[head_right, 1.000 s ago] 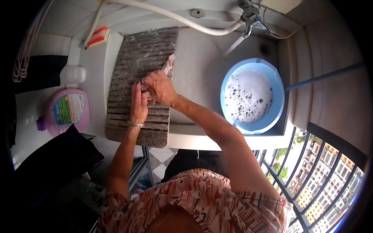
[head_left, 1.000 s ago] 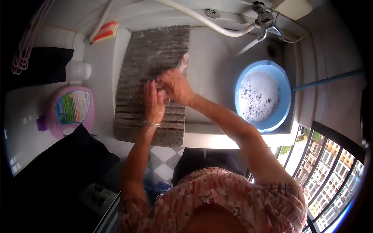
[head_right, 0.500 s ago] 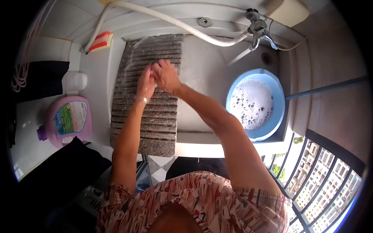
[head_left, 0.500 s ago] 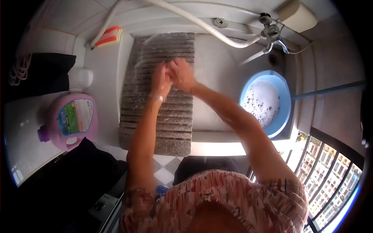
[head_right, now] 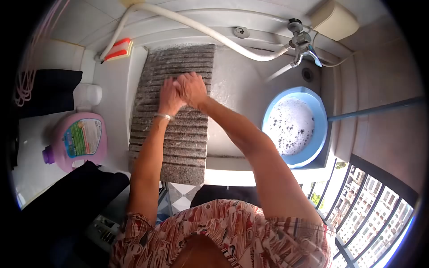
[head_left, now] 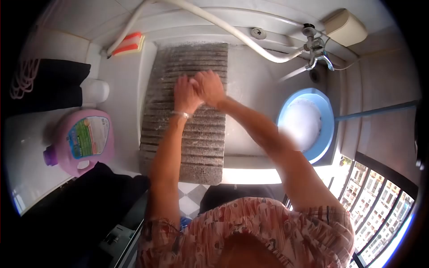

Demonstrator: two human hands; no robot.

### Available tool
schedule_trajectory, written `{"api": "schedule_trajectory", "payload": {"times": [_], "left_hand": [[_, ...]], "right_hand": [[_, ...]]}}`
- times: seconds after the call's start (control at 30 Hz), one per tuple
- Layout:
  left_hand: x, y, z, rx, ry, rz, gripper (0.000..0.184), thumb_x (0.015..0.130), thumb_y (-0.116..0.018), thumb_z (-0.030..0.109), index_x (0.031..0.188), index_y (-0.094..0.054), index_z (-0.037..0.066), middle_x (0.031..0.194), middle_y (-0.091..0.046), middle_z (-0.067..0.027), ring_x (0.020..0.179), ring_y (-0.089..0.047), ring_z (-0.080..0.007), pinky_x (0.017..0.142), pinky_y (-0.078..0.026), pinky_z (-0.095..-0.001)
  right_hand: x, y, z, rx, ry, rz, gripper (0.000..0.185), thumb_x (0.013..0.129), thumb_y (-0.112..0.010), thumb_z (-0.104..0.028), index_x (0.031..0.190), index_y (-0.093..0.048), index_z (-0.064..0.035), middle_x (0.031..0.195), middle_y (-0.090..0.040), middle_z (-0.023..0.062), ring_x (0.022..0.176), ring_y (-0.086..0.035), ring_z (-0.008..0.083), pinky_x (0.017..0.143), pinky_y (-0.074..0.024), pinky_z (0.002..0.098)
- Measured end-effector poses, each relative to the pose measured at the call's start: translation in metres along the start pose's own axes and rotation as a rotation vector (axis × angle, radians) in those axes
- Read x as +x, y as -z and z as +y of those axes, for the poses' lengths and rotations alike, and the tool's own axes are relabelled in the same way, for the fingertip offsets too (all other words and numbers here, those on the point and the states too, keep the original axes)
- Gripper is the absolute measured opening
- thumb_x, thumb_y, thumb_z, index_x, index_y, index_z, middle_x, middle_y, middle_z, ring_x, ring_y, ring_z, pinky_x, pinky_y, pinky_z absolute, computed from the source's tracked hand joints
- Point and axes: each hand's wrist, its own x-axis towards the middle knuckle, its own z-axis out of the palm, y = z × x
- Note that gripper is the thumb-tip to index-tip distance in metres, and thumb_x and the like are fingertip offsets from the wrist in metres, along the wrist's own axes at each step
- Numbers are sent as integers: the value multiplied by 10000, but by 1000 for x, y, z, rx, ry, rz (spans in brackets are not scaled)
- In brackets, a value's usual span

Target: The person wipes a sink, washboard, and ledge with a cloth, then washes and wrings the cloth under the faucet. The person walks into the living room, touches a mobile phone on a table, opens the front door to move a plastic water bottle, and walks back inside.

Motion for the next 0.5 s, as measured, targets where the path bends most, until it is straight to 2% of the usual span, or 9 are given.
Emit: {"api": "schedule_trajectory", "payload": {"times": [0.03,0.07,0.13,0.2,0.23,0.3,0.37,0.47,0.5], "left_hand": [[-17,-1,3,-4,2,-5,579,738,-590,442,1081,-451,-2,1281,-326,-253,1218,-308,-356,976,-267,-473],[-39,-8,6,-301,-76,-34,576,738,-596,426,1099,-450,1,1275,-336,-252,1214,-316,-356,980,-263,-469],[-85,-23,12,-603,-150,-71,575,738,-601,409,1117,-449,4,1269,-347,-252,1210,-324,-356,983,-259,-466],[-103,-34,16,-357,-257,295,498,803,-540,363,1175,-445,46,1328,-296,-214,1226,-285,-371,1011,-231,-470],[-85,-38,8,-356,-257,294,498,803,-540,363,1175,-445,46,1328,-296,-214,1226,-285,-371,1011,-231,-470],[-34,-34,-1,80,-196,185,534,798,-549,378,1198,-430,45,1362,-261,-193,1260,-228,-366,1019,-212,-472],[-1,-21,7,156,-16,309,534,801,-540,397,1193,-435,49,1347,-279,-192,1273,-214,-334,1020,-222,-457],[3,-18,7,47,85,218,583,744,-620,362,1179,-431,22,1364,-246,-181,1288,-201,-292,1023,-221,-452],[-5,-6,14,47,84,222,583,744,-620,362,1179,-431,22,1364,-246,-181,1288,-201,-292,1023,-221,-452]], "right_hand": [[-19,16,-13,54,-32,-78,309,894,-376,-359,741,-471,-107,715,-459,69,690,-442,226,657,-354,374],[-40,26,-23,102,64,-61,315,896,-376,-363,741,-465,-104,720,-462,70,686,-452,226,661,-364,373],[-77,39,-37,174,200,-64,312,895,-386,-357,750,-463,-91,737,-476,76,677,-473,223,658,-387,362],[-78,46,-39,170,209,-123,271,881,-424,-323,793,-499,-78,775,-504,77,712,-506,206,670,-406,336],[-64,35,-29,171,209,-122,271,881,-424,-323,793,-499,-78,775,-504,77,712,-506,206,670,-406,336],[-24,10,-7,152,103,20,244,868,-437,-322,807,-532,-106,768,-521,46,741,-512,194,677,-398,347],[15,-2,11,-119,149,175,248,861,-427,-351,828,-553,-140,734,-522,19,750,-515,180,664,-388,337],[4,5,6,-170,113,-26,212,843,-464,-296,804,-553,-107,818,-549,86,772,-514,218,684,-384,375],[-9,11,-5,-159,-13,-171,259,872,-413,-348,868,-565,-138,781,-519,28,675,-453,157,634,-354,326]]}}
